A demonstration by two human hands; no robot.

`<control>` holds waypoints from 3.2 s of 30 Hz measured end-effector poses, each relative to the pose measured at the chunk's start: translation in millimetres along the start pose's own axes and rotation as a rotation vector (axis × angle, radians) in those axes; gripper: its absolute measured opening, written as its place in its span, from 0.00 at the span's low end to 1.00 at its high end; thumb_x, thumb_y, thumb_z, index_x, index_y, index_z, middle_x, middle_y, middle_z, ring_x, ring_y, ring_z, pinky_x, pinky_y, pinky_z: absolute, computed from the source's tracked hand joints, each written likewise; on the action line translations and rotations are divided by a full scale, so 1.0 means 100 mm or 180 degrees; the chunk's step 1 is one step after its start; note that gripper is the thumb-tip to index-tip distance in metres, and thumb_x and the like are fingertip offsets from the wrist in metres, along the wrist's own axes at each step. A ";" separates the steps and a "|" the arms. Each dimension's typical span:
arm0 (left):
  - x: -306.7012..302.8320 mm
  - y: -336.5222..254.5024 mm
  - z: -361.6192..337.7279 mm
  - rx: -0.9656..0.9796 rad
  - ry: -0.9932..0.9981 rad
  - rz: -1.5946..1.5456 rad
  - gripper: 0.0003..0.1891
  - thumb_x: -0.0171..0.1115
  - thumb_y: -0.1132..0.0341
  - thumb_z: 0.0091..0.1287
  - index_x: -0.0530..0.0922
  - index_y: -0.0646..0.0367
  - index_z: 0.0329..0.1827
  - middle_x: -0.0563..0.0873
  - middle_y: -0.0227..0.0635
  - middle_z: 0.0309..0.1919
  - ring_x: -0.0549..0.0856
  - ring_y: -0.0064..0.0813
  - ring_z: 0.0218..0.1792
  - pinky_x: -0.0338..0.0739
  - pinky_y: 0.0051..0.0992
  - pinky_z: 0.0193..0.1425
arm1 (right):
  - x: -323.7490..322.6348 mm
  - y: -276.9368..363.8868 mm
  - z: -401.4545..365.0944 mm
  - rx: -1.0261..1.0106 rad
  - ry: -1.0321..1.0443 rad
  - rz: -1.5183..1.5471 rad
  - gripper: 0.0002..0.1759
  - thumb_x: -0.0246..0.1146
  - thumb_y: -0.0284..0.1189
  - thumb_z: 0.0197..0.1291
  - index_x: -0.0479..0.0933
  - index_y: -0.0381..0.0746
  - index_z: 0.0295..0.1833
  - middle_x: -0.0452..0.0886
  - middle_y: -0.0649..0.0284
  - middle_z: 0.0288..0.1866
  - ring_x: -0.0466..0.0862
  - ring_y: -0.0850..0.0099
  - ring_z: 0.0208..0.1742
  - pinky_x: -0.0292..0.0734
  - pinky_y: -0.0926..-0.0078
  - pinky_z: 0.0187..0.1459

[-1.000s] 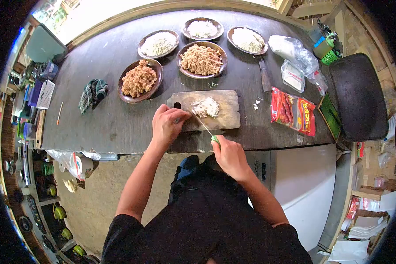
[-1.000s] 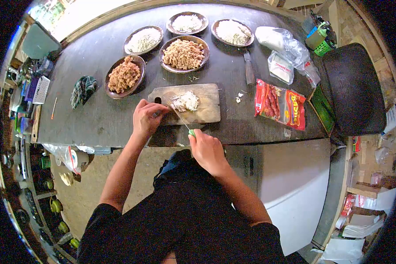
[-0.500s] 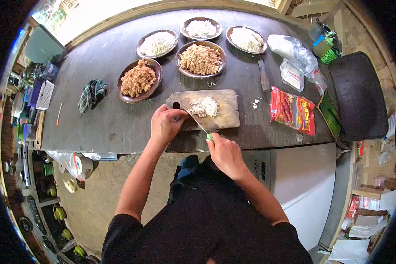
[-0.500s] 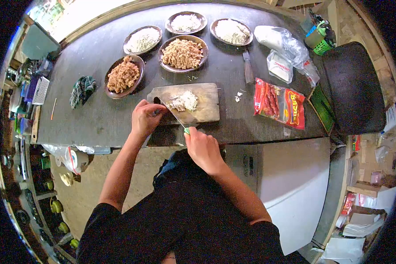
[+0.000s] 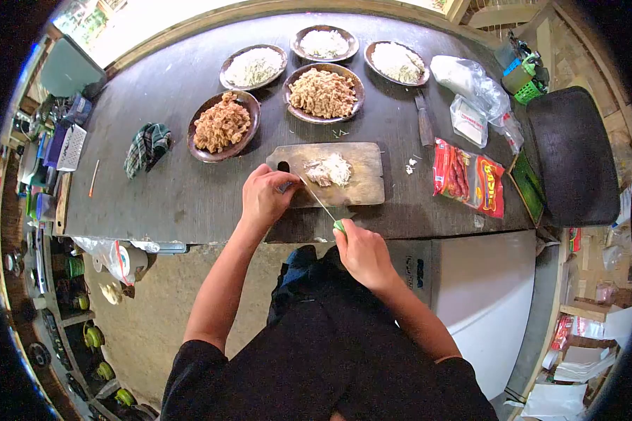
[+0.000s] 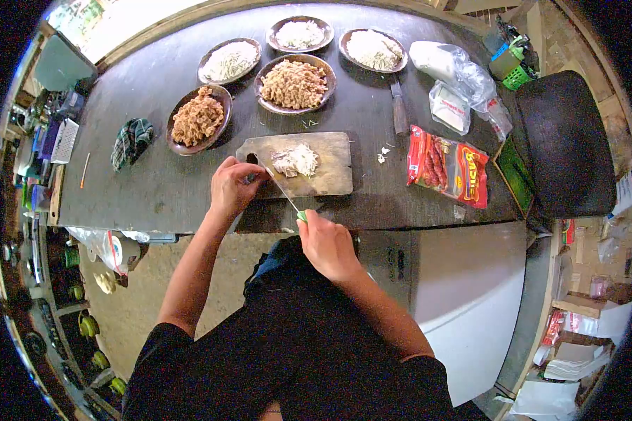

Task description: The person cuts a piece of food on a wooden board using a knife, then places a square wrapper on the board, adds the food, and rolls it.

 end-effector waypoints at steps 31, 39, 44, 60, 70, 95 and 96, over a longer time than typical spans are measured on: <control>0.09 -0.01 0.04 -0.0598 0.0117 -0.0114 0.08 0.78 0.60 0.57 0.93 0.53 0.35 0.92 0.33 0.38 0.85 0.40 0.41 0.80 0.36 0.51 | -0.08 -0.08 -0.19 0.0016 -0.0246 0.0359 0.15 0.59 0.34 0.76 0.78 0.37 0.59 0.87 0.46 0.40 0.87 0.43 0.41 0.82 0.49 0.41; 0.10 0.04 0.09 -0.0723 0.0321 -0.0283 0.08 0.75 0.60 0.58 0.93 0.54 0.35 0.92 0.35 0.38 0.87 0.41 0.45 0.81 0.37 0.54 | -0.09 -0.02 -0.03 -0.0023 -0.0013 0.0041 0.11 0.58 0.32 0.76 0.76 0.37 0.56 0.86 0.46 0.37 0.87 0.43 0.38 0.81 0.46 0.39; 0.09 0.04 0.10 -0.0936 0.0508 -0.0487 0.11 0.75 0.57 0.59 0.93 0.53 0.37 0.92 0.38 0.40 0.90 0.43 0.44 0.83 0.37 0.53 | -0.11 -0.05 0.02 -0.0041 -0.0131 -0.0054 0.11 0.57 0.34 0.77 0.75 0.37 0.52 0.86 0.45 0.34 0.87 0.43 0.37 0.81 0.46 0.37; 0.10 0.13 0.17 -0.1232 0.0753 -0.0360 0.13 0.76 0.54 0.58 0.94 0.51 0.38 0.93 0.41 0.33 0.92 0.42 0.38 0.85 0.36 0.48 | -0.08 -0.02 0.02 -0.0063 -0.0080 -0.0087 0.11 0.56 0.36 0.77 0.73 0.38 0.49 0.87 0.46 0.34 0.87 0.43 0.36 0.83 0.44 0.36; 0.12 0.10 0.18 -0.0801 0.0622 0.0203 0.11 0.74 0.51 0.57 0.94 0.47 0.34 0.92 0.30 0.39 0.89 0.38 0.41 0.74 0.37 0.47 | -0.11 -0.01 -0.07 0.0012 -0.0040 0.0014 0.10 0.58 0.34 0.76 0.75 0.38 0.52 0.86 0.47 0.35 0.87 0.43 0.37 0.81 0.46 0.37; 0.11 0.07 0.12 -0.0820 0.0524 0.0136 0.10 0.73 0.53 0.59 0.94 0.45 0.36 0.92 0.29 0.39 0.88 0.37 0.40 0.69 0.38 0.46 | -0.10 0.02 0.03 0.0031 -0.0025 -0.0240 0.11 0.57 0.35 0.77 0.75 0.37 0.51 0.86 0.48 0.33 0.87 0.44 0.37 0.82 0.46 0.37; 0.09 0.06 0.12 -0.0816 0.0519 0.0144 0.10 0.73 0.53 0.59 0.94 0.45 0.36 0.92 0.29 0.39 0.88 0.37 0.40 0.69 0.38 0.46 | -0.11 0.02 0.04 0.0020 -0.0034 -0.0217 0.11 0.57 0.35 0.77 0.75 0.37 0.51 0.86 0.48 0.33 0.88 0.44 0.37 0.82 0.46 0.38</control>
Point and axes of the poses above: each hand's wrist, its own z-axis towards the middle knuckle, its own x-axis out of the palm, y = z × x, the point moved 5 cm from there along z, towards the middle knuckle
